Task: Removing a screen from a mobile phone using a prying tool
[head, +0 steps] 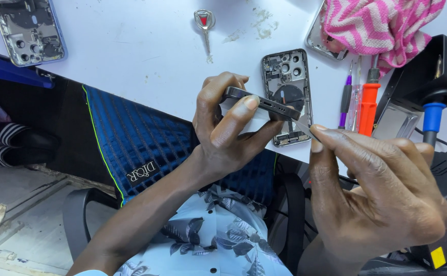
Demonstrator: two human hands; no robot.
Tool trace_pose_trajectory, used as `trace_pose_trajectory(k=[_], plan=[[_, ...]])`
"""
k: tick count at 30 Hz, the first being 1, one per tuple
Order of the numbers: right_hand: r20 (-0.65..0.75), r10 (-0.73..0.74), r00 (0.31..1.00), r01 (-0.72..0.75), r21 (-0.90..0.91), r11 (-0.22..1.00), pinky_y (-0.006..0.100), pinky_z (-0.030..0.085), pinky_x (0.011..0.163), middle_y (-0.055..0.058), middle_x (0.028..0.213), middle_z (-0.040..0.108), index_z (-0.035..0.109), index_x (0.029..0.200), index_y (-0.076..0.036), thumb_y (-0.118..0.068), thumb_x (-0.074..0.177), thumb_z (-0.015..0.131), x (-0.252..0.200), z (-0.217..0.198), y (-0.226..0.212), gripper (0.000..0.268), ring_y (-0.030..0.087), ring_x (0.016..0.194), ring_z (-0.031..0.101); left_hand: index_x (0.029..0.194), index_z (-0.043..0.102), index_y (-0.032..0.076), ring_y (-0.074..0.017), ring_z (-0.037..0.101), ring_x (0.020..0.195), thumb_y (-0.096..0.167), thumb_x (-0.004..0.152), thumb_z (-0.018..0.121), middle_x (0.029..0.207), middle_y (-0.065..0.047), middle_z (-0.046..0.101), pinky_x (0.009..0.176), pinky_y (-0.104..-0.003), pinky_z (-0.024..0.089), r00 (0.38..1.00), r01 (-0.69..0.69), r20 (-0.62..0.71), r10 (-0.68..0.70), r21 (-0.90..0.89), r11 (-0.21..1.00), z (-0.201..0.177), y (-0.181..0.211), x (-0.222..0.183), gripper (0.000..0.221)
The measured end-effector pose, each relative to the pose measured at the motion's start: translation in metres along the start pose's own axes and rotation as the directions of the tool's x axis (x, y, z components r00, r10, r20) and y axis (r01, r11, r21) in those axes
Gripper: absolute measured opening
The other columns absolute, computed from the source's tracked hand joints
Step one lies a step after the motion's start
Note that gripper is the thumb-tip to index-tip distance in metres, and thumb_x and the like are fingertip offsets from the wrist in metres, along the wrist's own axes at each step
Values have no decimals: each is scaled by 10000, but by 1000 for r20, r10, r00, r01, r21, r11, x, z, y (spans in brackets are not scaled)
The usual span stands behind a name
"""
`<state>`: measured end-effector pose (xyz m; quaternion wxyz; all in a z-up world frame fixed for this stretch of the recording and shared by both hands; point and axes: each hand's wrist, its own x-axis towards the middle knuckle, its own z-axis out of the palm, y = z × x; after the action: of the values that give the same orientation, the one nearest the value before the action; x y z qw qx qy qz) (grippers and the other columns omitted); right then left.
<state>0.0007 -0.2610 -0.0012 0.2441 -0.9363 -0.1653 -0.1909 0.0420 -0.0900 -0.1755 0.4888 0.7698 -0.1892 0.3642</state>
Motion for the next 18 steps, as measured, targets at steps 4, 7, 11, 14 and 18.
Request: trace_pose_trajectory(k=[4,7,11,14,18], plan=[[73,-70,995,69,14,998,469,458,916,258,1166,895,926,1255,127,204,1219,933,14,-12,2,85,319,953,785,1663,390,259,-423,703,1311,196,1149,1018,1617,-202,442,1122,-629,687,999,-22,-33,22,-1,1000,-1,0,6,814],[133,-30,991,20,73,997,463,459,894,255,1088,845,913,1270,154,184,1203,944,22,-19,1,80,271,776,640,1689,375,285,-449,714,1325,206,1142,1045,1640,-204,436,1124,-661,678,1000,-17,-25,16,-9,1000,-2,-2,3,868],[222,-25,975,2,103,995,417,472,885,238,1055,843,912,1272,151,153,1192,896,30,-27,8,82,273,861,712,1713,377,303,-439,681,1365,262,1175,1010,1658,-200,426,1143,-672,670,1000,-10,-6,10,2,1000,-1,-4,-1,832],[276,-79,958,57,84,995,431,408,927,194,1045,852,930,1279,100,152,1190,905,37,-32,10,106,251,874,742,1707,374,299,-442,692,1324,256,1171,1018,1627,-218,445,1116,-655,666,1000,-14,-2,14,15,1000,-4,-2,0,838],[310,-144,940,141,32,989,469,362,975,163,949,821,944,1265,80,142,1197,898,42,-36,6,103,264,881,752,1723,357,314,-451,708,1321,275,1184,1011,1636,-213,446,1099,-653,673,1000,-23,1,23,39,999,-4,-4,-2,848]])
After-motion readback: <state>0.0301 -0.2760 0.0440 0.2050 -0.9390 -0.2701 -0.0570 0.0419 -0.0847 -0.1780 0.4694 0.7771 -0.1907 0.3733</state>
